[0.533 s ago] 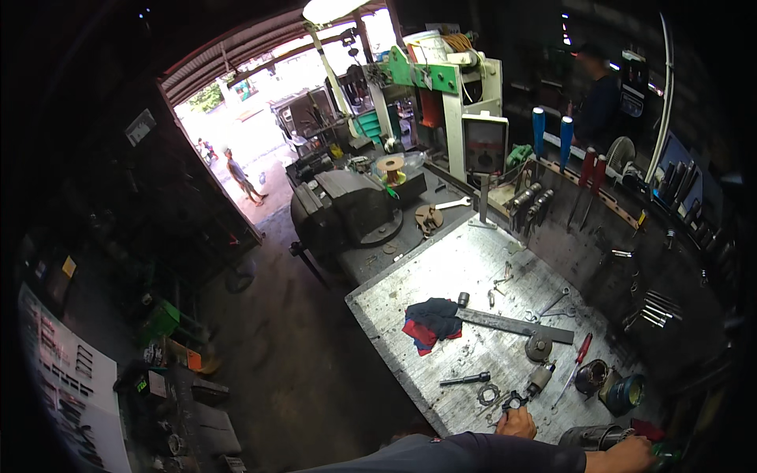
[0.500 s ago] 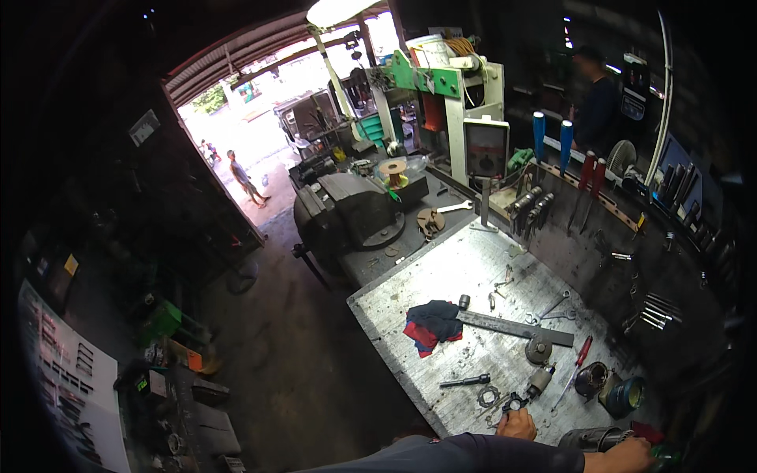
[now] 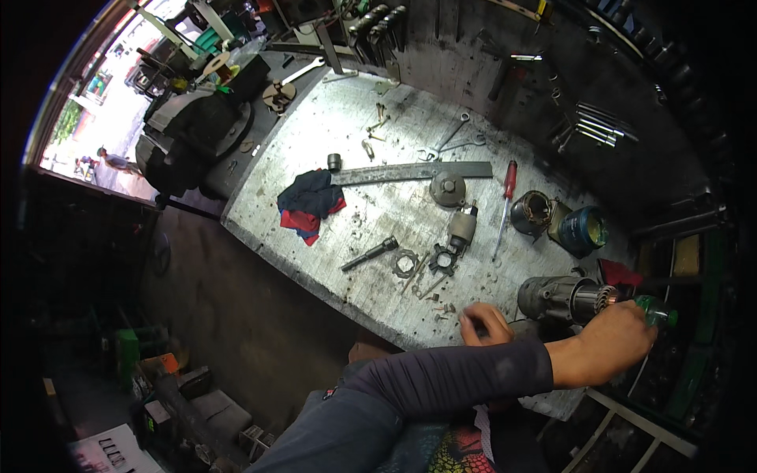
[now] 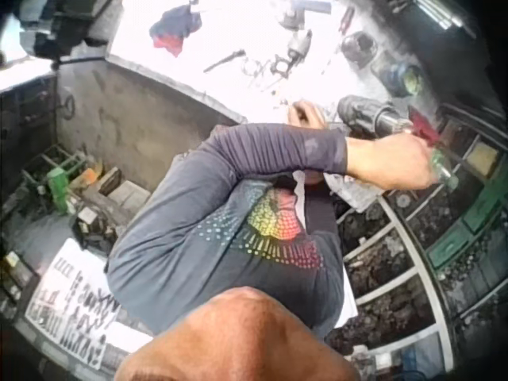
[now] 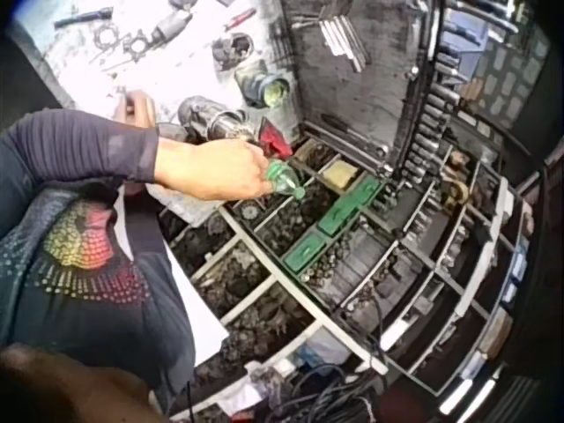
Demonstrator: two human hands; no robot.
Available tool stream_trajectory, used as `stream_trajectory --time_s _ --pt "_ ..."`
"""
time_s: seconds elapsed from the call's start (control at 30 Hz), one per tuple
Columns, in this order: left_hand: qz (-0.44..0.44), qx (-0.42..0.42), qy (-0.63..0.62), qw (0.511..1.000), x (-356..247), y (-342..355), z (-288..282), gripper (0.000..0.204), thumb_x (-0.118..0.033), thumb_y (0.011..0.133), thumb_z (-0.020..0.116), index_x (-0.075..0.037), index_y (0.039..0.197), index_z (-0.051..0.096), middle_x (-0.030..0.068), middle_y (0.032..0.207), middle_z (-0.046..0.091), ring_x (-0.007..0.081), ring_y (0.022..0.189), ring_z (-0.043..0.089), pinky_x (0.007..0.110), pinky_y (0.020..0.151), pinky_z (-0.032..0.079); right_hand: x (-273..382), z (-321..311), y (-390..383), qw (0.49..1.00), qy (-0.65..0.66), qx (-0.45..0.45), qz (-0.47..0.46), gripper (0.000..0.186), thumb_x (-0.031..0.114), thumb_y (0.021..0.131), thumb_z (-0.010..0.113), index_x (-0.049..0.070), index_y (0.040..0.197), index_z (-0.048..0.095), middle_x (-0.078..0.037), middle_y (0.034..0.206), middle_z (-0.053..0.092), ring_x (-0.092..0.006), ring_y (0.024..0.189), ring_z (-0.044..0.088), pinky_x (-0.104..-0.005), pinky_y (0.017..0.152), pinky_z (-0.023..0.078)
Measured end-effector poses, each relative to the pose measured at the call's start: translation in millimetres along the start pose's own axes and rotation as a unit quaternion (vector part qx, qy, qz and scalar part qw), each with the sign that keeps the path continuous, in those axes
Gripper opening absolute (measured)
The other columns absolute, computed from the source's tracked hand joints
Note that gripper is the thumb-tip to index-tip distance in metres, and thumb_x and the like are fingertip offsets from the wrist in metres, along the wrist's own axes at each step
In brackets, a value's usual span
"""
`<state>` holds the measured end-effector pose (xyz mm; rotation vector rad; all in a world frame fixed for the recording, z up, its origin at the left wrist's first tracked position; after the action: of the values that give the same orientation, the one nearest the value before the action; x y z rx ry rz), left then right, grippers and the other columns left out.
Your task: The person disassembles and reassembles a small electric motor on a workbench, using a cordless drill to tighten components and a bench grinder to smooth a small metal part. The person handles motor parts, a drill, and a grinder, and wipes parts with a cloth.
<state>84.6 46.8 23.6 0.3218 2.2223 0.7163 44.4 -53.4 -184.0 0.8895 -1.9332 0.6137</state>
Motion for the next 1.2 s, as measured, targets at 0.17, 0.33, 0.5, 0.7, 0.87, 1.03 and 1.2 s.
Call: stream_trajectory --time_s 0.17,0.33,0.5,0.7,0.87,1.03,1.2 --pt "-0.012 0.023 -0.011 1.0 -1 3 -5 0.035 -0.009 0.074 0.071 0.004 0.106 0.067 0.0145 0.088 0.07 0.0292 0.092 0.067 0.037 0.081 0.054 -52 -68 -102 0.996 -0.01 0.09 0.009 0.042 0.022 0.1 0.066 0.003 0.137 0.058 -0.014 0.133 0.066 -0.025 0.124 0.063 -0.0412 0.108 0.048" --pt "-0.008 0.013 -0.017 1.0 0 2 -4 0.037 -0.011 0.077 0.069 0.005 0.11 0.067 0.0145 0.089 0.07 0.0287 0.092 0.068 0.038 0.08 0.054 -117 -183 -147 0.959 0.149 -0.182 0.156 0.049 0.022 0.096 0.071 -0.002 0.137 0.058 -0.013 0.133 0.067 -0.025 0.12 0.065 -0.0403 0.103 0.052" --pt "0.0 0.042 0.026 0.999 2 -2 -10 0.062 -0.01 0.079 0.072 0.0 0.139 0.058 0.0086 0.09 0.071 0.0312 0.093 0.067 0.041 0.076 0.053 -116 -226 -100 0.902 0.326 -0.258 0.119 0.038 0.016 0.095 0.067 -0.007 0.125 0.066 -0.015 0.113 0.073 -0.021 0.104 0.07 -0.0347 0.089 0.056" --pt "-0.065 0.167 0.037 0.983 1 13 -4 0.06 -0.004 0.078 0.081 -0.009 0.136 0.066 0.0059 0.093 0.075 0.0281 0.083 0.068 0.039 0.077 0.053 -100 -225 -27 0.885 0.411 -0.209 0.069 0.03 0.011 0.095 0.073 -0.004 0.121 0.071 -0.007 0.103 0.075 -0.0127 0.093 0.07 -0.0277 0.085 0.055" --pt "-0.071 0.203 0.107 0.971 -9 23 4 0.062 -0.006 0.073 0.089 -0.005 0.132 0.069 0.0071 0.109 0.079 0.0226 0.089 0.072 0.034 0.081 0.055 -100 -211 7 0.86 0.483 -0.157 0.048 0.02 0.003 0.092 0.075 -0.002 0.111 0.076 -0.005 0.1 0.076 -0.0098 0.093 0.068 -0.0255 0.087 0.053" --pt "-0.086 0.211 0.182 0.956 -7 20 10 0.064 -0.019 0.067 0.095 -0.003 0.124 0.07 0.0075 0.104 0.079 0.0245 0.094 0.073 0.035 0.083 0.056 -95 -211 17 0.846 0.522 -0.104 -0.008 0.017 0.004 0.092 0.076 -0.002 0.108 0.076 -0.005 0.099 0.076 -0.0092 0.092 0.068 -0.0257 0.085 0.054" --pt "-0.073 0.221 0.22 0.947 -6 17 8 0.056 -0.021 0.068 0.094 -0.004 0.115 0.07 0.0095 0.096 0.078 0.0269 0.088 0.074 0.04 0.085 0.056 -100 -208 16 0.836 0.542 -0.082 0.031 0.015 0.003 0.094 0.074 -0.002 0.108 0.075 -0.006 0.101 0.076 -0.0094 0.094 0.068 -0.0263 0.086 0.055"
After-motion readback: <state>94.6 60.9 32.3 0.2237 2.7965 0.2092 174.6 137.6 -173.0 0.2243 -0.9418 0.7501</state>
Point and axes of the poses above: each hand's wrist, its own y-axis towards the middle knuckle, its own z-axis out of the palm, x = y × z, the point moved 10 cm from there along y, towards the middle knuckle
